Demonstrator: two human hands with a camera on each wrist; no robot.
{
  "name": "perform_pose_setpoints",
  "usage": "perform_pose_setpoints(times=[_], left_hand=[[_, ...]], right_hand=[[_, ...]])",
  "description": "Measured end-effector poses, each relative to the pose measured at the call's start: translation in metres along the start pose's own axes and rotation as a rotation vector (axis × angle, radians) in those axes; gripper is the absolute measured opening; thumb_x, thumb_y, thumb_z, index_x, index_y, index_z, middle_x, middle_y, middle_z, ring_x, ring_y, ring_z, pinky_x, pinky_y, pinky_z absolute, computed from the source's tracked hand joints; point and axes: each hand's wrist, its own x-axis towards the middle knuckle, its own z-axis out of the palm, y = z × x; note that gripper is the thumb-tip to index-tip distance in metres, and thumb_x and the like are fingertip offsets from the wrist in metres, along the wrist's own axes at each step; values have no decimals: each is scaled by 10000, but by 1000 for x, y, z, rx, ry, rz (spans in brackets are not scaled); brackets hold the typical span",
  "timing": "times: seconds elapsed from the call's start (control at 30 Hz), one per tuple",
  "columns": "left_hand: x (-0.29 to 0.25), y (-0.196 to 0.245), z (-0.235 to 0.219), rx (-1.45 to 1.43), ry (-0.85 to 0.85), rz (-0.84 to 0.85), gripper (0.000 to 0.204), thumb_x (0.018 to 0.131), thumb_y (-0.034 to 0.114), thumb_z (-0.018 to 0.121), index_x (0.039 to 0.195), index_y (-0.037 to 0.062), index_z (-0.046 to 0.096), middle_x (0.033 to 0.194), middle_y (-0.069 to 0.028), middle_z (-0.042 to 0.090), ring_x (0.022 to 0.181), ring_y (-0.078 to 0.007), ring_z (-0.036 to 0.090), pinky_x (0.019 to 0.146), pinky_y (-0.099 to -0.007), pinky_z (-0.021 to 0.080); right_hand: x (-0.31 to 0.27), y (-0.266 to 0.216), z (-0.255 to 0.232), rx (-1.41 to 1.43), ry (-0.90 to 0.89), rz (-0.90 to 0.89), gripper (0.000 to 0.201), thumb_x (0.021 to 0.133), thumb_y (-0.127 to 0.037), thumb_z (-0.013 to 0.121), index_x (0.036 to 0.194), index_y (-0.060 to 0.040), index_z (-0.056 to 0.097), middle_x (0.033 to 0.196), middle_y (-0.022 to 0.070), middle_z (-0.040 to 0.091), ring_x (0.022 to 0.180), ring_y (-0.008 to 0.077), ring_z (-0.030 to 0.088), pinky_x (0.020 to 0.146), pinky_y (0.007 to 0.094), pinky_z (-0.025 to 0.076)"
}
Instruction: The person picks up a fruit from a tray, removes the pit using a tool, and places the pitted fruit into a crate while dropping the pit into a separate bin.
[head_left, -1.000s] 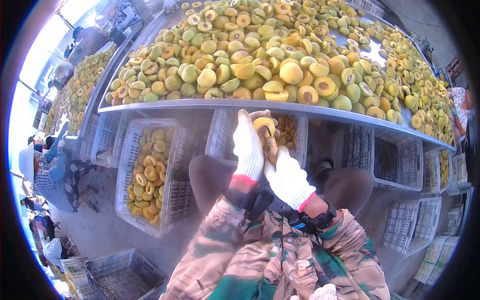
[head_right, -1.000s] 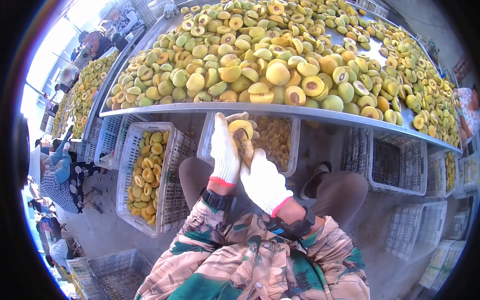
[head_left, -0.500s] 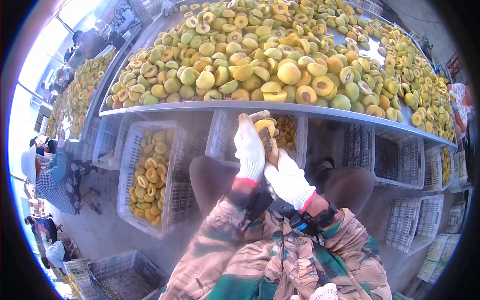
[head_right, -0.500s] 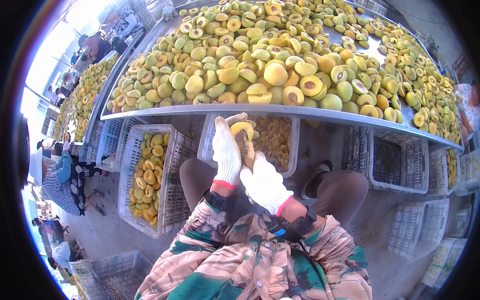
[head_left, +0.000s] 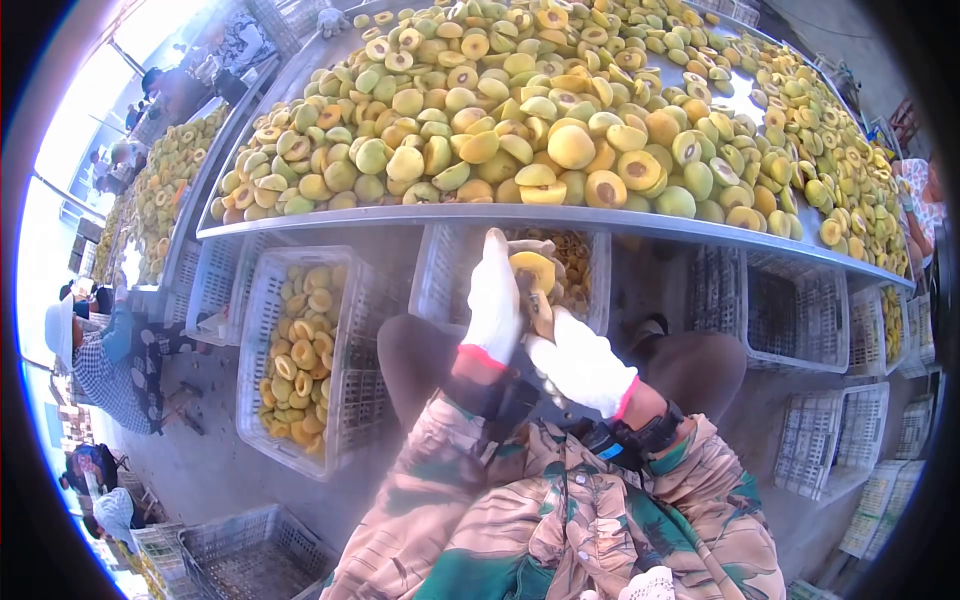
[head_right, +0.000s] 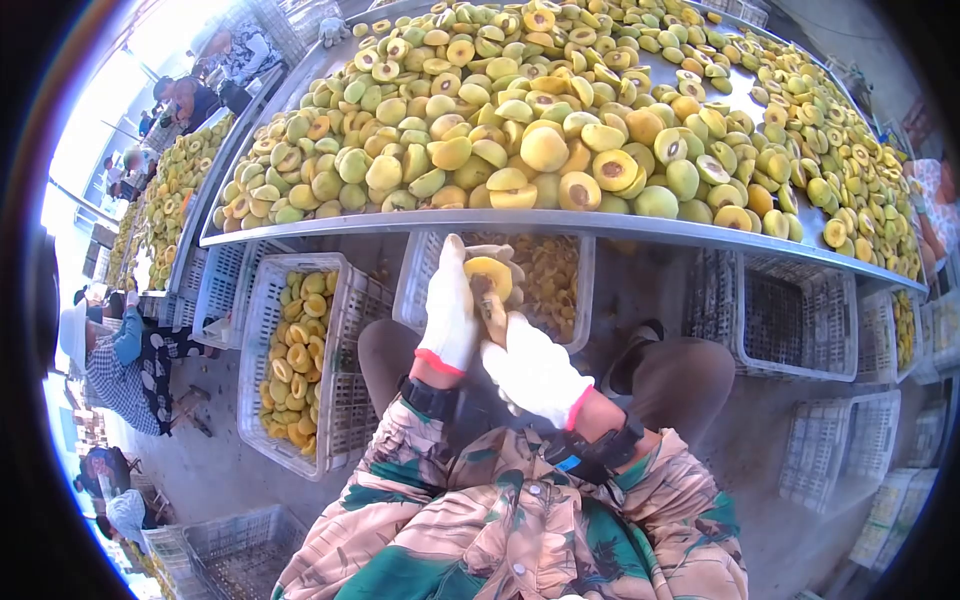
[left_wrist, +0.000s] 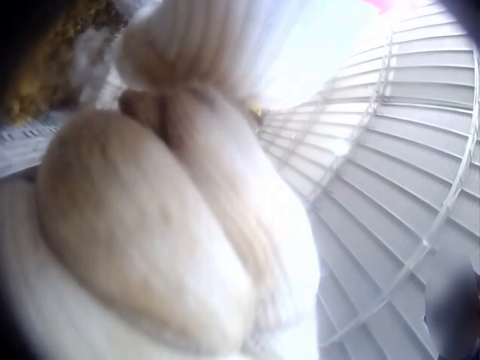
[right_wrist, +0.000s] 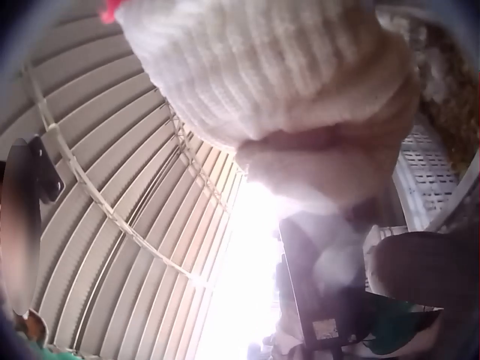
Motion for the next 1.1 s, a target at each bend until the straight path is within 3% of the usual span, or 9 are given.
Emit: perform_pose_setpoints(times=[0.2, 0.27, 0.3, 0.6, 0.67, 0.8, 0.93, 0.97, 1.1], left_hand=[[5, 1, -3, -40, -39, -55, 597, 1012, 519, 369, 1022, -12, 640, 843, -189, 670, 685, -289, 644, 586, -403, 552], [3, 0, -2, -57, -35, -45, 594, 1018, 513, 357, 1016, -11, 637, 849, -182, 672, 667, -288, 639, 576, -406, 550], [3, 1, -3, -99, -51, -65, 595, 1023, 509, 341, 1012, -9, 634, 852, -173, 675, 644, -281, 634, 560, -407, 548], [19, 7, -34, -93, 110, -47, 591, 1028, 521, 341, 1062, 1, 620, 839, -140, 665, 669, -271, 632, 615, -409, 554], [20, 7, -34, -140, 120, -45, 569, 1040, 499, 312, 1051, 33, 638, 805, -112, 660, 679, -220, 639, 598, -367, 537], [19, 3, -38, -212, 76, -5, 560, 1039, 509, 322, 1102, 40, 620, 849, -91, 662, 693, -208, 642, 632, -340, 539], [15, -10, -25, -271, 17, -9, 551, 1021, 536, 371, 1135, 49, 603, 955, -96, 653, 834, -201, 630, 754, -379, 534], [7, -11, -20, -290, -15, -55, 523, 1021, 523, 387, 1140, 65, 610, 1009, -94, 655, 916, -198, 619, 815, -372, 517], [24, -51, -29, 171, 137, 133, 392, 1025, 417, 441, 1144, 87, 616, 1069, -69, 642, 962, -189, 617, 850, -349, 518]], right_hand=[[7, 9, -11, 439, -308, 90, 152, 976, -218, 539, 971, -93, 453, 641, -31, 446, 447, 88, 431, 397, 251, 388], [22, 25, -26, 777, -660, 139, 125, 972, -182, 549, 920, -116, 457, 608, -41, 410, 406, 51, 359, 361, 220, 302], [18, 22, -26, 863, -619, 135, 137, 971, -164, 560, 881, -129, 463, 578, -55, 371, 387, 31, 306, 341, 210, 236], [44, 37, -10, 1022, -763, 102, 124, 973, -172, 573, 920, -108, 482, 583, -44, 391, 376, 45, 315, 336, 216, 242], [42, 28, -9, 949, -734, 84, 122, 970, -175, 574, 924, -109, 482, 592, -35, 401, 383, 51, 332, 343, 223, 263], [32, 5, 2, 729, -100, -107, 138, 950, -219, 589, 956, -119, 495, 633, -15, 429, 415, 76, 379, 383, 243, 335], [56, 16, 4, -10, 375, -439, 471, 902, -321, 647, 1263, -58, 497, 891, 165, 666, 729, 311, 669, 681, 400, 530], [54, 14, 5, -108, 379, -393, 576, 880, -348, 658, 1323, -32, 470, 1052, 231, 668, 978, 383, 661, 845, 432, 505], [68, 38, 10, -137, 395, -478, 425, 872, -154, 638, 1257, -28, 507, 1068, 193, 668, 963, 303, 667, 845, 393, 519]])
